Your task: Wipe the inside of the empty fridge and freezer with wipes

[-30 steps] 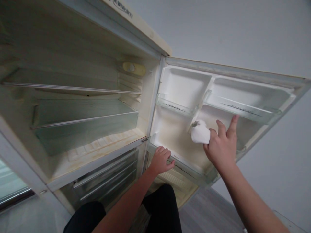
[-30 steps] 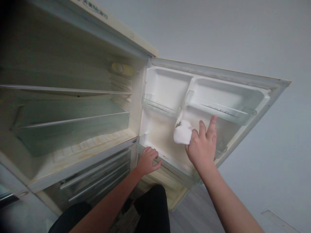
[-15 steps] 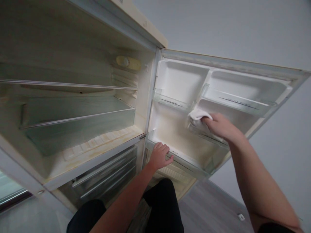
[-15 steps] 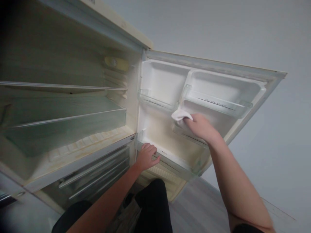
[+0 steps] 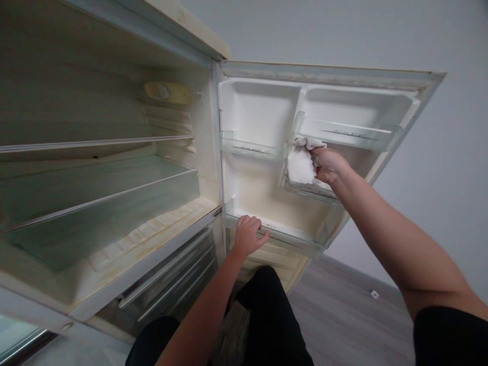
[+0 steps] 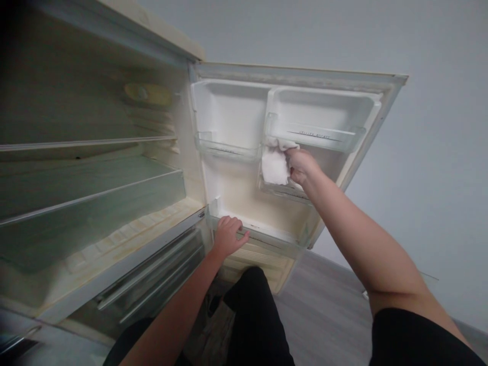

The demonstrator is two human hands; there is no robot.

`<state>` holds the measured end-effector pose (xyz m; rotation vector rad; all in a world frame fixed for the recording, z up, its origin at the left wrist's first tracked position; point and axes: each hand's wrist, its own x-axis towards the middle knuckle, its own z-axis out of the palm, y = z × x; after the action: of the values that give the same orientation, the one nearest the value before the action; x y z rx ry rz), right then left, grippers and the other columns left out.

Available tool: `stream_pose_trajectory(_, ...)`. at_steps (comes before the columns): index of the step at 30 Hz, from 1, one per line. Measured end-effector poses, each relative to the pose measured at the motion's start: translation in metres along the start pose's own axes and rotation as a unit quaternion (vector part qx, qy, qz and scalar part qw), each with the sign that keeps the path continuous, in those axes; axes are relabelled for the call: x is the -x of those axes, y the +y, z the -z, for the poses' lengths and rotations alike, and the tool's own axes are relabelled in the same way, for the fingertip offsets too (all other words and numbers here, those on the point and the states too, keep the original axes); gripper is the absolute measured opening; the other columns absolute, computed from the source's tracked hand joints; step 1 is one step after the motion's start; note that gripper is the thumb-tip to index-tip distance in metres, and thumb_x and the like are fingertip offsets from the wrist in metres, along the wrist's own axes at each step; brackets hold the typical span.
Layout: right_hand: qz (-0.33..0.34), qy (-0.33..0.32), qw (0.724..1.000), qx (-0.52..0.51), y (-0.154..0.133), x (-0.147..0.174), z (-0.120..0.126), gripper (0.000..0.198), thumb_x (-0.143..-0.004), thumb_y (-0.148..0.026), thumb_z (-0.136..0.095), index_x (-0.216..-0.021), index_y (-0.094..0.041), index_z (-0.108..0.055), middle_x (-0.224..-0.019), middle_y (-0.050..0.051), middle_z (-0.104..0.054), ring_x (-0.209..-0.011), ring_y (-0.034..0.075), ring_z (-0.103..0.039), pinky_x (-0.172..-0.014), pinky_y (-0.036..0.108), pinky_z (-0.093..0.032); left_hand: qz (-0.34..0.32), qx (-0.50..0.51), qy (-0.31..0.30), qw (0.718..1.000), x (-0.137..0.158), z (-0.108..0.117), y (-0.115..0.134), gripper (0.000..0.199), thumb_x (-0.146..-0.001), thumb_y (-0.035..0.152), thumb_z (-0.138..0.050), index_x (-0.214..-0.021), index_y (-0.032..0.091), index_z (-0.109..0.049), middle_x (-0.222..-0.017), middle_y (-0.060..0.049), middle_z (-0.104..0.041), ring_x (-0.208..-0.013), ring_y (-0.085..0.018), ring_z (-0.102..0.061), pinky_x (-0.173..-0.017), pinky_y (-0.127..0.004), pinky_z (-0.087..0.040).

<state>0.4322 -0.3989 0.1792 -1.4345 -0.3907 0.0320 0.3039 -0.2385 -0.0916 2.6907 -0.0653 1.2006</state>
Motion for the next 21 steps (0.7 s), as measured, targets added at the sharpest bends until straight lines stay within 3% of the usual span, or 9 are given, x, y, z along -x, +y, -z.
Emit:
stream_pose_trajectory(5, 0.091, 0.01, 0.995, -0.045, 0.008, 0.01, 0.002, 0.013, -0.077, -0.026, -0.066, -0.09, -0.023, -0.062, -0.08, 0.0, -0.073, -0.086, 0.021, -0.073, -0.079, 0.035, -0.062, -0.004, 0.002, 0.0, 1.0, 0.001, 0.001, -0.002, 0.021, -0.086, 0.036, -0.069, -0.077, 0.025, -0.054, -0.081, -0.004, -0.064, -0.089, -0.026, -0.057, -0.093, -0.043, -0.042)
stream_pose_trajectory(11, 0.22, -0.081, 0.972, -0.021, 0.022, 0.024, -0.004, 0.036, -0.082, -0.051, -0.068, -0.109, -0.027, -0.065, -0.121, 0.002, -0.073, -0.123, 0.025, -0.064, -0.109, 0.044, -0.053, -0.009, 0.003, 0.009, 1.0, 0.002, -0.001, -0.006, 0.022, -0.085, 0.036, -0.069, -0.077, 0.025, -0.052, -0.08, -0.003, -0.064, -0.087, -0.026, -0.056, -0.093, -0.043, -0.042)
stream_pose_trajectory(14, 0.264, -0.098, 0.958, 0.059, 0.03, 0.016, -0.008, 0.045, -0.088, -0.059, -0.064, -0.121, -0.029, -0.062, -0.133, 0.002, -0.067, -0.137, 0.026, -0.054, -0.123, 0.049, -0.038, -0.01, -0.001, 0.011, 1.0, 0.002, -0.001, -0.007, 0.022, -0.084, 0.036, -0.07, -0.077, 0.025, -0.052, -0.079, -0.003, -0.063, -0.086, -0.026, -0.056, -0.092, -0.043, -0.042)
stream_pose_trajectory(17, 0.29, -0.105, 0.937, 0.161, 0.034, 0.01, -0.009, 0.052, -0.089, -0.055, -0.066, -0.133, -0.029, -0.056, -0.145, 0.004, -0.059, -0.145, 0.027, -0.044, -0.129, 0.049, -0.026, -0.009, -0.002, 0.001, 1.0, 0.002, 0.0, -0.008, 0.022, -0.085, 0.037, -0.069, -0.076, 0.025, -0.052, -0.079, -0.003, -0.063, -0.086, -0.026, -0.056, -0.091, -0.043, -0.042)
stream_pose_trajectory(21, 0.285, -0.071, 0.922, 0.254, 0.025, 0.021, 0.002, 0.052, -0.094, -0.047, -0.058, -0.141, -0.026, -0.049, -0.147, 0.007, -0.056, -0.143, 0.027, -0.045, -0.126, 0.049, -0.031, -0.007, 0.0, -0.005, 1.0, 0.001, 0.002, -0.008, 0.021, -0.086, 0.037, -0.068, -0.076, 0.025, -0.053, -0.08, -0.004, -0.064, -0.086, -0.026, -0.056, -0.09, -0.042, -0.042)
